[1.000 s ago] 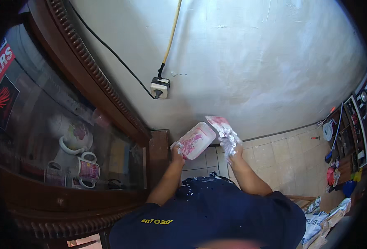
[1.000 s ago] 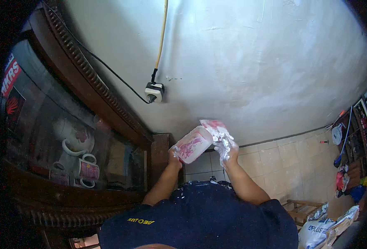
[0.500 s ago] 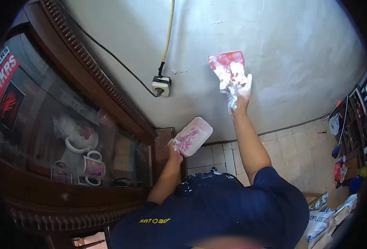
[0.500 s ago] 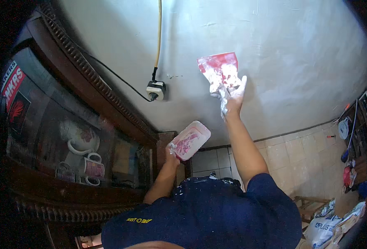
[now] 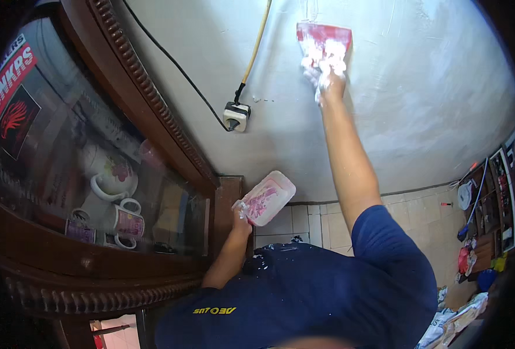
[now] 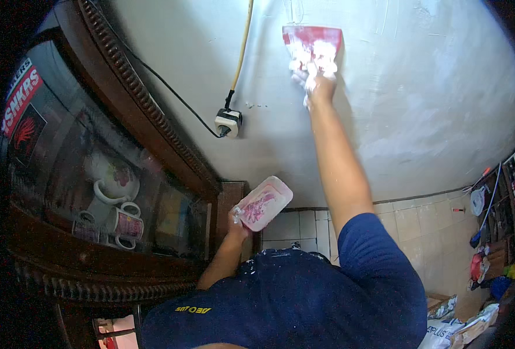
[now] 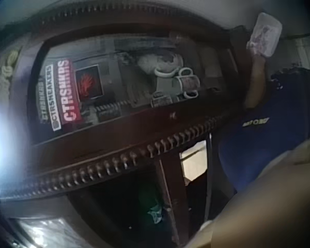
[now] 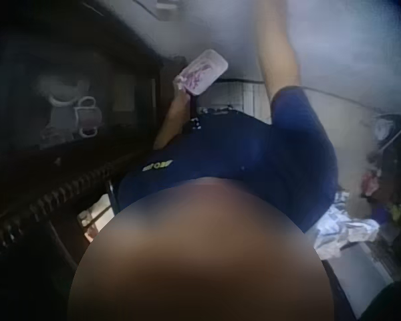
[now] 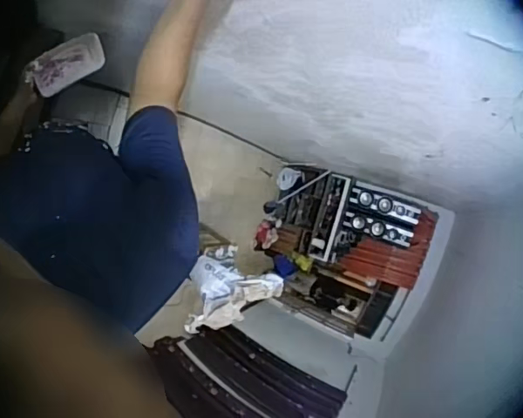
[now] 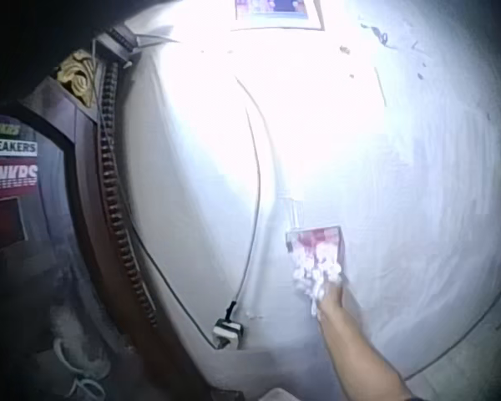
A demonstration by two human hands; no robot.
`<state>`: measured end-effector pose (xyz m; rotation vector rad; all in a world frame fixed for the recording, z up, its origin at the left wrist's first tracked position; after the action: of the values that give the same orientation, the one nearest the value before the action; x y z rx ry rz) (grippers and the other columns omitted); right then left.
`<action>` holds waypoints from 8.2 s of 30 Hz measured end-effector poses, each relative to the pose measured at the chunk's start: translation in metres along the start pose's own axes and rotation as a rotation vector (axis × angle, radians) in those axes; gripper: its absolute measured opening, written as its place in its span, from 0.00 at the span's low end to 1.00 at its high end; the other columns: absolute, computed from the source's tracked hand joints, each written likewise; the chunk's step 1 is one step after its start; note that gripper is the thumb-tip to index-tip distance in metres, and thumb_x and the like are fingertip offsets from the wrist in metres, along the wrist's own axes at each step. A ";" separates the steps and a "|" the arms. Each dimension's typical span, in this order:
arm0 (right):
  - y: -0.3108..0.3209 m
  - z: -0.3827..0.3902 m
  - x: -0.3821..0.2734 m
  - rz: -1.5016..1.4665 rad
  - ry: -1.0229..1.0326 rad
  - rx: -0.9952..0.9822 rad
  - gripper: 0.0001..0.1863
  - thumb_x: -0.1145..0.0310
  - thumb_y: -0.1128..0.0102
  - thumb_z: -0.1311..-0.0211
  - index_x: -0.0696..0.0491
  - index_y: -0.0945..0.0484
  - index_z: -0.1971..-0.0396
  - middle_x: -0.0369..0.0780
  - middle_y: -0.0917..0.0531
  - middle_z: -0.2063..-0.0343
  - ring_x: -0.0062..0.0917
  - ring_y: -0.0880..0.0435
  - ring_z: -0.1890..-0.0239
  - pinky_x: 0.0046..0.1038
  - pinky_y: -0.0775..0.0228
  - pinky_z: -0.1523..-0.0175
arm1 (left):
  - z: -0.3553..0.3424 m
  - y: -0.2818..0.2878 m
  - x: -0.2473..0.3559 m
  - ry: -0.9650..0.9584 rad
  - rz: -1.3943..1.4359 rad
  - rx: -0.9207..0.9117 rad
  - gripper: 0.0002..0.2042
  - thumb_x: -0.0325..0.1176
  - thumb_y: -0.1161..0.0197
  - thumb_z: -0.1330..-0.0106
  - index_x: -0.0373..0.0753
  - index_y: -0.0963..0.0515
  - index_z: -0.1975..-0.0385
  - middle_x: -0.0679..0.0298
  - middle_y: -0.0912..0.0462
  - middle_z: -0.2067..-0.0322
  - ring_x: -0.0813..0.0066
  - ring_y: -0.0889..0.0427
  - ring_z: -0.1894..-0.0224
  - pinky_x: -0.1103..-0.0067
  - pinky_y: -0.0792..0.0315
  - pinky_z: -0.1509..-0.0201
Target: The person applies plaster from a container onto an interior wall using a putty knife.
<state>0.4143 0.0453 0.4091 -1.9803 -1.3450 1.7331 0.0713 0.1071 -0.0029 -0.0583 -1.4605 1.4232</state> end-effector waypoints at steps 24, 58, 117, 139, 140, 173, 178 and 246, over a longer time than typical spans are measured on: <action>0.166 0.125 0.149 0.082 -0.249 0.179 0.15 0.71 0.50 0.38 0.54 0.32 0.52 0.38 0.22 0.64 0.28 0.20 0.67 0.30 0.24 0.63 | 0.040 -0.012 -0.007 0.072 0.051 0.036 0.19 0.41 0.57 0.37 0.34 0.29 0.54 0.55 0.23 0.56 0.61 0.22 0.54 0.66 0.28 0.47; -0.032 -0.010 -0.072 0.027 0.118 -0.079 0.12 0.72 0.50 0.39 0.54 0.35 0.56 0.40 0.24 0.68 0.29 0.20 0.70 0.30 0.25 0.70 | 0.070 -0.044 0.012 0.039 0.013 -0.038 0.26 0.42 0.59 0.41 0.32 0.35 0.45 0.53 0.28 0.47 0.59 0.26 0.47 0.65 0.32 0.41; 0.026 0.230 -0.015 1.556 0.338 -1.250 0.10 0.67 0.47 0.47 0.48 0.20 0.65 0.41 0.19 0.66 0.36 0.20 0.63 0.36 0.28 0.59 | 0.028 -0.153 0.079 -0.401 -0.140 -0.023 0.17 0.29 0.46 0.44 0.38 0.37 0.53 0.62 0.29 0.63 0.75 0.26 0.62 0.77 0.28 0.55; 0.045 0.223 0.004 1.508 0.199 -1.168 0.11 0.66 0.46 0.47 0.51 0.21 0.64 0.45 0.19 0.68 0.40 0.21 0.63 0.39 0.29 0.58 | 0.019 -0.170 0.058 -0.240 -0.054 -0.128 0.19 0.30 0.44 0.46 0.37 0.36 0.54 0.57 0.27 0.65 0.68 0.23 0.66 0.72 0.23 0.65; 0.051 0.223 0.008 1.551 0.254 -1.152 0.11 0.66 0.46 0.47 0.50 0.20 0.64 0.45 0.19 0.69 0.40 0.21 0.65 0.40 0.29 0.59 | 0.022 -0.178 0.059 -0.218 -0.043 -0.144 0.19 0.30 0.44 0.47 0.36 0.36 0.54 0.57 0.27 0.65 0.67 0.23 0.66 0.72 0.23 0.64; 0.109 0.226 -0.029 1.594 0.293 -1.006 0.12 0.69 0.45 0.53 0.50 0.20 0.65 0.44 0.18 0.69 0.39 0.20 0.65 0.37 0.28 0.60 | 0.021 -0.223 0.004 -0.066 -0.078 -0.207 0.21 0.23 0.43 0.47 0.40 0.38 0.52 0.60 0.25 0.70 0.75 0.24 0.70 0.78 0.26 0.69; 0.113 0.234 -0.018 1.569 0.159 -1.114 0.12 0.68 0.45 0.50 0.50 0.20 0.64 0.45 0.19 0.70 0.40 0.20 0.65 0.39 0.28 0.61 | 0.016 -0.201 -0.006 -0.098 -0.168 -0.169 0.21 0.23 0.43 0.47 0.40 0.38 0.53 0.57 0.26 0.66 0.72 0.24 0.69 0.75 0.25 0.69; 0.091 0.151 0.069 -0.163 -0.347 -0.132 0.22 0.74 0.46 0.44 0.54 0.36 0.48 0.38 0.26 0.64 0.26 0.26 0.64 0.30 0.30 0.60 | 0.072 -0.075 0.030 -0.073 -0.066 -0.014 0.25 0.37 0.52 0.44 0.30 0.35 0.46 0.51 0.26 0.50 0.60 0.24 0.50 0.68 0.29 0.44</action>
<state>0.3227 -0.0186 0.2567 -1.6243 -1.7161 2.0194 0.0543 0.0544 0.0897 0.0330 -1.5188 1.3737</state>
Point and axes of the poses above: each hand's wrist, its own z-axis away from the middle knuckle, its own y-axis out of the back of the hand, x = y × z, the point moved 8 cm from there along -z, towards the middle knuckle
